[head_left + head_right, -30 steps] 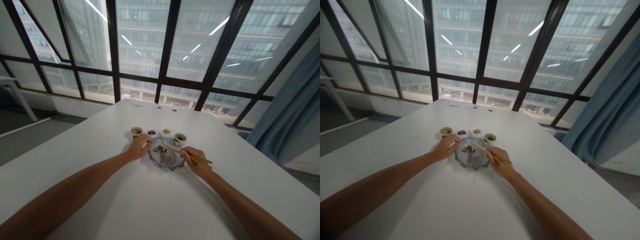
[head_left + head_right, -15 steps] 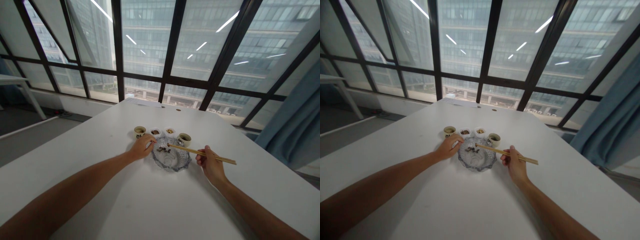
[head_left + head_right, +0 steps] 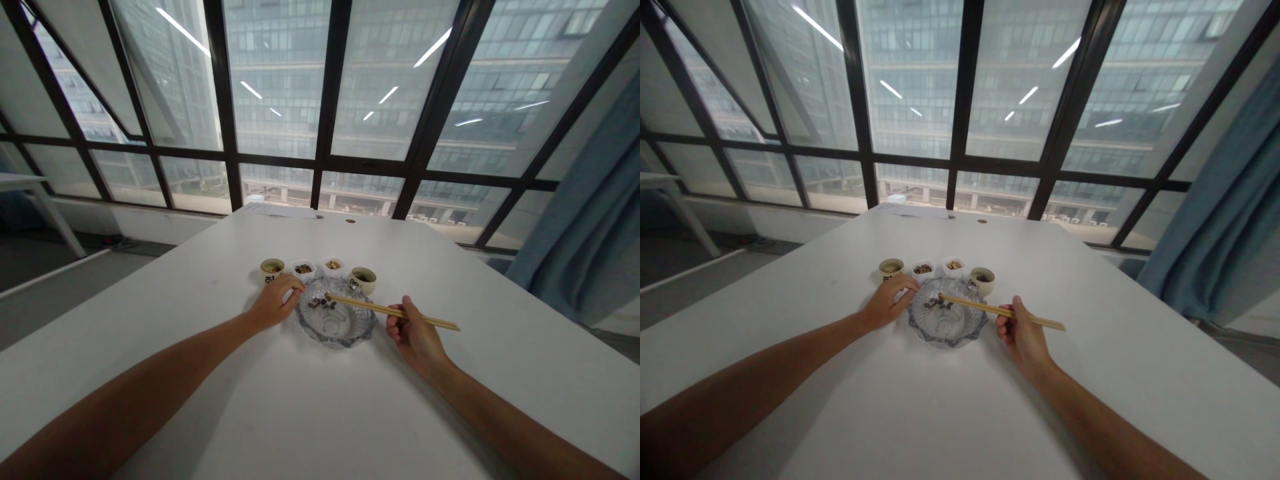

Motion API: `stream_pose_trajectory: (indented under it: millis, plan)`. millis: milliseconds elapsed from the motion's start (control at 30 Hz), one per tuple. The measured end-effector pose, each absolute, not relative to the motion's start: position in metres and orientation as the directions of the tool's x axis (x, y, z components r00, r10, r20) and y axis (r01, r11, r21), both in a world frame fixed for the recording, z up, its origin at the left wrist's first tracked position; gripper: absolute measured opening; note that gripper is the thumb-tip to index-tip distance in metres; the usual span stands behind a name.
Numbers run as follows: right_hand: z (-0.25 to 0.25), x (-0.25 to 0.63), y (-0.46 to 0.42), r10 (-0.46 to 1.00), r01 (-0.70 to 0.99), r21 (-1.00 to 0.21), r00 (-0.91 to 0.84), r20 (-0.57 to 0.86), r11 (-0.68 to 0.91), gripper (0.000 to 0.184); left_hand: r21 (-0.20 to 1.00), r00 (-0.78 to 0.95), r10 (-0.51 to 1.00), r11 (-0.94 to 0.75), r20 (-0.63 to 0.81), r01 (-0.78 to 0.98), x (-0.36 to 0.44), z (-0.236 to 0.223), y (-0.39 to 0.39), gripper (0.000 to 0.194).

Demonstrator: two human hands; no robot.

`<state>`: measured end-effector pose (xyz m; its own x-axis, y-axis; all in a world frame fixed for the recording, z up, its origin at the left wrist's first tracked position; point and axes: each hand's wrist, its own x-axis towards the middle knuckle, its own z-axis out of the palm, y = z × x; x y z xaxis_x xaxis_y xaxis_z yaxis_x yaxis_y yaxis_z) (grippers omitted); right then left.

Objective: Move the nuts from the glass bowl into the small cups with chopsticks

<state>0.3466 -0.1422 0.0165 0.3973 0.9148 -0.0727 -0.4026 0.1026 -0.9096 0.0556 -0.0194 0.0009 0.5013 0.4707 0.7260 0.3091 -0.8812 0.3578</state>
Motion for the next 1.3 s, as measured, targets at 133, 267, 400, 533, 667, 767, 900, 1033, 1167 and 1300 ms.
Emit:
stream_pose_trajectory:
  millis: [133, 267, 400, 533, 667, 767, 900, 1033, 1167, 1300]
  plan:
    - [0.018, 0.344, -0.143, 0.917, -0.419, -0.903, 0.389, -0.088, 0.091, 0.046, 0.348, 0.493, 0.461, -0.886, 0.738, 0.307, 0.055, -0.001, -0.018, 0.021]
    - [0.016, 0.346, -0.142, 0.925, -0.403, -0.91, 0.373, -0.066, 0.098, 0.045, 0.337, 0.494, 0.486, -0.869, 0.721, 0.363, 0.053, -0.002, -0.015, 0.027]
    - [0.012, 0.348, -0.141, 0.934, -0.38, -0.918, 0.357, -0.035, 0.111, 0.044, 0.253, 0.425, 0.527, -0.797, 0.736, 0.548, 0.05, -0.001, -0.011, 0.036]
    - [0.009, 0.352, -0.138, 0.924, -0.378, -0.916, 0.382, -0.02, 0.136, 0.044, 0.186, 0.375, 0.617, -0.654, 0.692, 0.733, 0.049, 0.0, -0.009, 0.042]
    - [0.008, 0.363, -0.133, 0.855, -0.354, -0.901, 0.518, 0.034, 0.25, 0.043, 0.113, 0.404, 0.632, -0.616, 0.662, 0.78, 0.048, -0.003, -0.008, 0.043]
    - [0.007, 0.37, -0.13, 0.808, -0.334, -0.894, 0.588, 0.051, 0.299, 0.043, 0.07, 0.43, 0.627, -0.612, 0.65, 0.787, 0.048, -0.003, -0.008, 0.045]
    - [0.005, 0.37, -0.129, 0.832, -0.311, -0.903, 0.548, 0.085, 0.297, 0.045, 0.051, 0.449, 0.625, -0.616, 0.638, 0.786, 0.049, -0.003, -0.007, 0.047]
    - [0.004, 0.363, -0.13, 0.836, -0.354, -0.889, 0.546, 0.055, 0.29, 0.045, 0.034, 0.48, 0.616, -0.636, 0.624, 0.771, 0.05, 0.0, -0.005, 0.045]
    - [0.009, 0.358, -0.132, 0.839, -0.382, -0.884, 0.544, 0.02, 0.269, 0.046, -0.006, 0.506, 0.605, -0.639, 0.615, 0.769, 0.049, 0.004, -0.004, 0.039]
    - [0.015, 0.354, -0.134, 0.843, -0.407, -0.882, 0.537, -0.019, 0.239, 0.045, -0.043, 0.507, 0.6, -0.619, 0.618, 0.784, 0.049, 0.005, -0.003, 0.035]
